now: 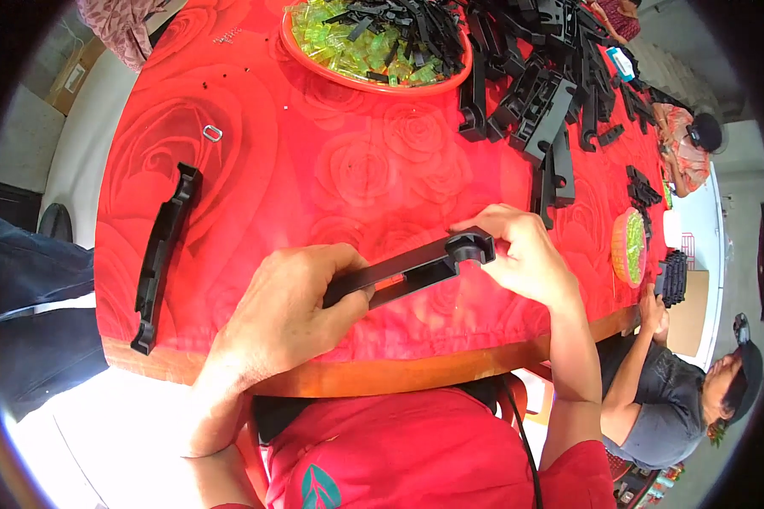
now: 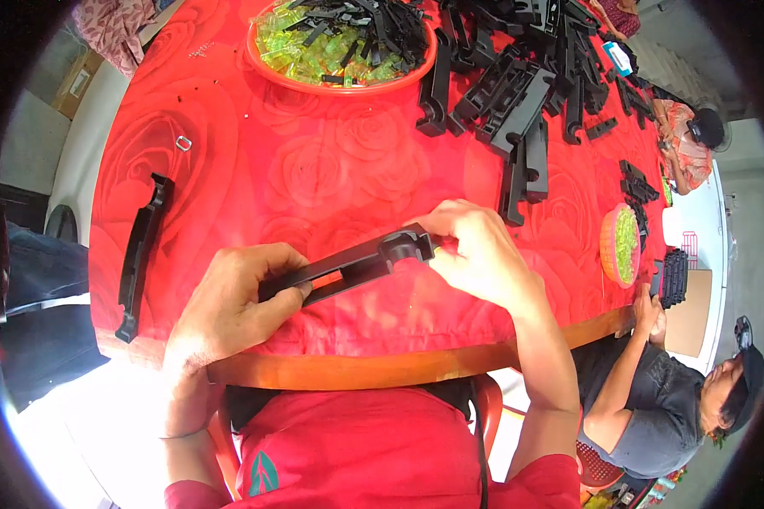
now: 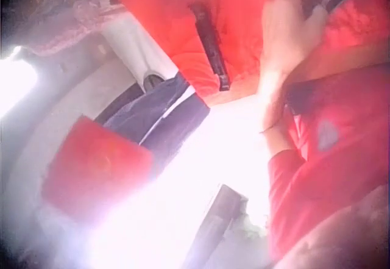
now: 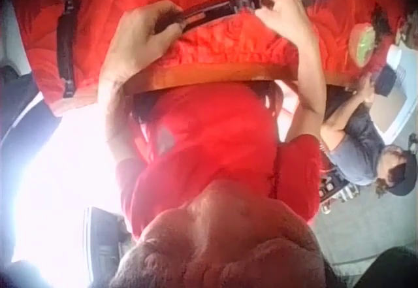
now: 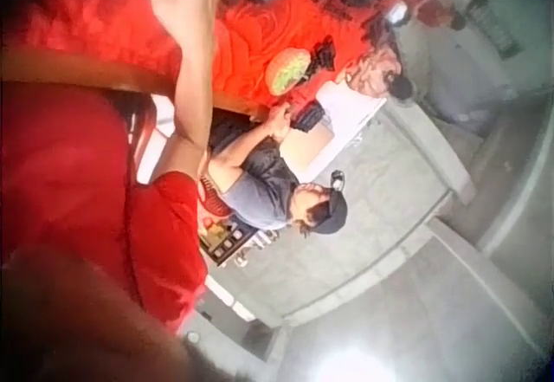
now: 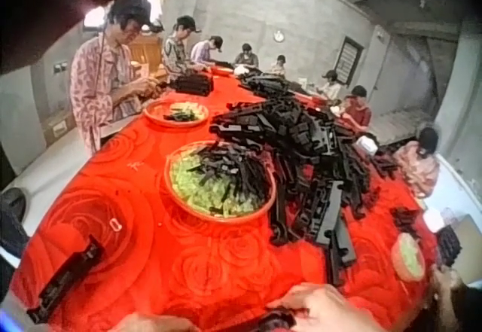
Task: The person assembles plastic parts by picking up small plastic components and green inserts from trays and pressing them into black plastic casings by hand.
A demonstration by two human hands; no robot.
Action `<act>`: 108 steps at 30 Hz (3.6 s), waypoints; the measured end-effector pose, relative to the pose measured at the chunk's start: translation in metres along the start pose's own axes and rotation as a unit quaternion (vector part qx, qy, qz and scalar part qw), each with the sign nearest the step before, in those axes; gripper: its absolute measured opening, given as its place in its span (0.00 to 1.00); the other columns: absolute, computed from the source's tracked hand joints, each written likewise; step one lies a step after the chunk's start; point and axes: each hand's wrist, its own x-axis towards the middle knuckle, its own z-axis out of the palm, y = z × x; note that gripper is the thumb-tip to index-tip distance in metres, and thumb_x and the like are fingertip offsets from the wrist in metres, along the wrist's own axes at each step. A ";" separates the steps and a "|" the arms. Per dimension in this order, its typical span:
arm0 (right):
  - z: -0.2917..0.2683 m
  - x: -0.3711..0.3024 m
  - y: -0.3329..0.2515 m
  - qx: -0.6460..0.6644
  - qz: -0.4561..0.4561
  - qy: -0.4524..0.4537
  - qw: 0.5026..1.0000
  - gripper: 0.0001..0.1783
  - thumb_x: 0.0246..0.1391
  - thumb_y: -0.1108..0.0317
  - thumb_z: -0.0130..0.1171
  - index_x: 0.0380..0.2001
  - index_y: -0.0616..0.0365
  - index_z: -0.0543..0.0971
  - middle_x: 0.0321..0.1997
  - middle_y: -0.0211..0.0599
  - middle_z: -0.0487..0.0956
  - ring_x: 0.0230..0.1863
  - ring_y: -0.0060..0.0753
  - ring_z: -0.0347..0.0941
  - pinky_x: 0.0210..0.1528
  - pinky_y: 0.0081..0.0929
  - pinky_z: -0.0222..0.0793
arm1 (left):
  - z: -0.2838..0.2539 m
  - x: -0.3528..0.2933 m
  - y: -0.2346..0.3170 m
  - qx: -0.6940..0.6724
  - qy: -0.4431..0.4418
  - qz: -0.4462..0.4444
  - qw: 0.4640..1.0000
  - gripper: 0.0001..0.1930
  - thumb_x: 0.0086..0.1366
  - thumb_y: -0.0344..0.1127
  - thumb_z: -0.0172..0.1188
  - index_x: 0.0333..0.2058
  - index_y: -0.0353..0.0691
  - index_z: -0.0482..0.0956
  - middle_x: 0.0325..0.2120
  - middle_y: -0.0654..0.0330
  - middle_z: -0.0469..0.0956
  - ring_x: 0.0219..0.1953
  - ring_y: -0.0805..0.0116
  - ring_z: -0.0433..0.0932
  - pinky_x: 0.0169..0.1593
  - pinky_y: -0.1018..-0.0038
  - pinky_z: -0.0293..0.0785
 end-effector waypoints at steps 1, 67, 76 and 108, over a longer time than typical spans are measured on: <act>0.000 -0.006 0.002 -0.037 -0.036 0.014 0.999 0.17 0.54 0.83 0.64 0.46 0.59 0.88 0.39 0.39 0.86 0.43 0.30 0.84 0.43 0.24 0.76 | 0.001 -0.002 0.002 0.001 -0.001 0.001 1.000 0.10 0.63 0.33 0.64 0.38 0.32 0.84 0.24 0.45 0.80 0.26 0.49 0.82 0.32 0.60 0.74; 0.023 -0.032 -0.032 0.001 -0.072 -0.095 0.993 0.13 0.41 0.64 0.65 0.24 0.64 0.77 0.22 0.53 0.78 0.30 0.63 0.78 0.34 0.55 0.72 | 0.051 -0.005 0.008 0.173 0.007 0.095 0.980 0.12 0.54 0.34 0.68 0.33 0.32 0.82 0.25 0.45 0.78 0.30 0.41 0.81 0.33 0.55 0.75; 0.032 -0.045 -0.033 -0.008 -0.095 -0.068 0.993 0.14 0.39 0.71 0.70 0.33 0.59 0.82 0.26 0.39 0.80 0.30 0.48 0.78 0.33 0.43 0.73 | 0.052 -0.014 0.008 0.197 -0.003 0.095 0.976 0.14 0.54 0.36 0.71 0.36 0.35 0.81 0.28 0.47 0.79 0.34 0.42 0.82 0.36 0.54 0.76; 0.026 -0.015 -0.054 -0.038 -0.069 -0.086 0.993 0.20 0.40 0.65 0.70 0.40 0.57 0.83 0.29 0.40 0.82 0.34 0.49 0.81 0.36 0.45 0.76 | 0.041 -0.004 0.001 0.224 0.035 0.167 0.960 0.13 0.59 0.36 0.71 0.40 0.39 0.80 0.29 0.50 0.80 0.33 0.45 0.83 0.36 0.52 0.78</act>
